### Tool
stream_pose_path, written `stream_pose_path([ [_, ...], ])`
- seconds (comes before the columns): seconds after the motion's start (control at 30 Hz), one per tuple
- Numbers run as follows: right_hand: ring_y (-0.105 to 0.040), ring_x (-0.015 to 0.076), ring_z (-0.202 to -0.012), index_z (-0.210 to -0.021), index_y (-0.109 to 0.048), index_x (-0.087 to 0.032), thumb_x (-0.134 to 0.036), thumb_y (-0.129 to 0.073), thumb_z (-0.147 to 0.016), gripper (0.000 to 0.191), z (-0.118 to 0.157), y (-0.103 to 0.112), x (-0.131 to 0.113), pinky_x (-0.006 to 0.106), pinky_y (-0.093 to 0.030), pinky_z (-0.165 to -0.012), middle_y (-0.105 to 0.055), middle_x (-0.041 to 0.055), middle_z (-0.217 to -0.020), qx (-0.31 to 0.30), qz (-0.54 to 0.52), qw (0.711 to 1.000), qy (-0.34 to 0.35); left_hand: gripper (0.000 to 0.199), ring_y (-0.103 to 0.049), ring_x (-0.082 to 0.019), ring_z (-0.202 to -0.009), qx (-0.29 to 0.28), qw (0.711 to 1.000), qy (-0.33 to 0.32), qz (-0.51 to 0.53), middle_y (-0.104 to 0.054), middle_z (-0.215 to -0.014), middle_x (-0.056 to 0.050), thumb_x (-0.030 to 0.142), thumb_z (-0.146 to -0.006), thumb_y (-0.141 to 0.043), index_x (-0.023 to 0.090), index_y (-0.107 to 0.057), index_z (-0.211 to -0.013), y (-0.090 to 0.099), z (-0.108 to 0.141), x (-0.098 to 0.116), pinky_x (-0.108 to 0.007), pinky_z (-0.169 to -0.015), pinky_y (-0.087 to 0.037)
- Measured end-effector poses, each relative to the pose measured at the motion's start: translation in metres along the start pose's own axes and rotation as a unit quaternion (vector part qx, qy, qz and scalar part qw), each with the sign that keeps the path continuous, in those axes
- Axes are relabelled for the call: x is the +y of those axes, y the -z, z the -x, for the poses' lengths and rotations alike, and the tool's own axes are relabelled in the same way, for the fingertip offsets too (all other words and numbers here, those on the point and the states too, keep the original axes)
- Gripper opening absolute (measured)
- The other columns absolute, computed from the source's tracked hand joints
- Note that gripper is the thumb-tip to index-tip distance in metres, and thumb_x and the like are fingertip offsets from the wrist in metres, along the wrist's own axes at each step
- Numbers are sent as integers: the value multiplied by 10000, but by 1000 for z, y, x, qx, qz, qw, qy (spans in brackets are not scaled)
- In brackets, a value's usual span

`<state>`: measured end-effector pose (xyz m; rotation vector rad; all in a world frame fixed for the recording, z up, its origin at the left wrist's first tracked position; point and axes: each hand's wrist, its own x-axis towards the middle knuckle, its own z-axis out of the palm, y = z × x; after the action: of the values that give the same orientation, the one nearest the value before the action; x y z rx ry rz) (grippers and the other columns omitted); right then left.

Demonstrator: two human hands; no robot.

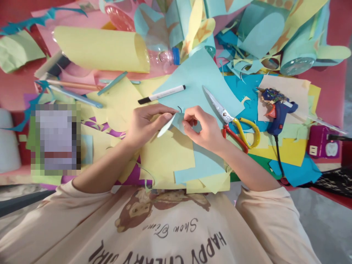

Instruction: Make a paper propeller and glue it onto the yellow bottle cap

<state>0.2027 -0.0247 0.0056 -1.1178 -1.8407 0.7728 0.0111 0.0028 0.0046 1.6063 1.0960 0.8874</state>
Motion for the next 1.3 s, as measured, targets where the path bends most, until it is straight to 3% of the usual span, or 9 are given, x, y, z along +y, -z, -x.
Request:
stream_pose_path([
  [0.3,-607,132,-635,-922,-517,-272,-171,-539,-870,116,-1,-2,-2,303,-499,-570,-655,-10,-771,21,66,997,46,208,-712,-158,-810,11,1000,7,-23,-768,-884,-52,357,-816,-655,174,-751,-843,-1,1,-1,-258,-749,-575],
  [0.5,-594,113,-610,-901,-558,-251,-241,-568,-895,15,-1,-1,-3,264,-466,-556,-655,-21,-707,20,58,998,-7,227,-710,-145,-795,29,1000,5,-1,-766,-868,-46,390,-817,-665,179,-749,-821,-2,2,-2,-249,-747,-574],
  [0.7,-476,91,-510,-797,-584,-224,-187,-553,-885,100,-3,0,-3,245,-407,-508,-591,-30,-615,19,70,997,-6,236,-716,-142,-804,49,999,-13,4,-767,-870,-48,402,-823,-670,178,-744,-824,-1,1,-4,-247,-743,-577],
  [0.9,-449,87,-496,-773,-579,-216,-154,-554,-877,124,-4,0,-6,237,-386,-498,-571,-32,-589,22,74,997,17,238,-714,-149,-805,43,999,-18,-11,-763,-861,-50,408,-823,-666,184,-744,-812,-1,2,-5,-271,-759,-579],
  [1.13,-441,77,-481,-763,-587,-211,-171,-551,-881,130,-4,-1,-5,225,-387,-489,-572,-41,-577,26,79,996,21,116,-714,-142,-787,51,998,-45,5,-763,-836,-31,279,-807,-681,180,-741,-793,-2,2,-6,-262,-746,-578],
  [1.3,-452,69,-478,-757,-587,-200,-158,-564,-868,121,-3,-2,-3,207,-380,-470,-565,-47,-567,39,82,996,26,167,-706,-133,-784,47,998,-30,26,-755,-859,-31,338,-794,-706,181,-719,-849,-2,1,-8,-243,-719,-576],
])
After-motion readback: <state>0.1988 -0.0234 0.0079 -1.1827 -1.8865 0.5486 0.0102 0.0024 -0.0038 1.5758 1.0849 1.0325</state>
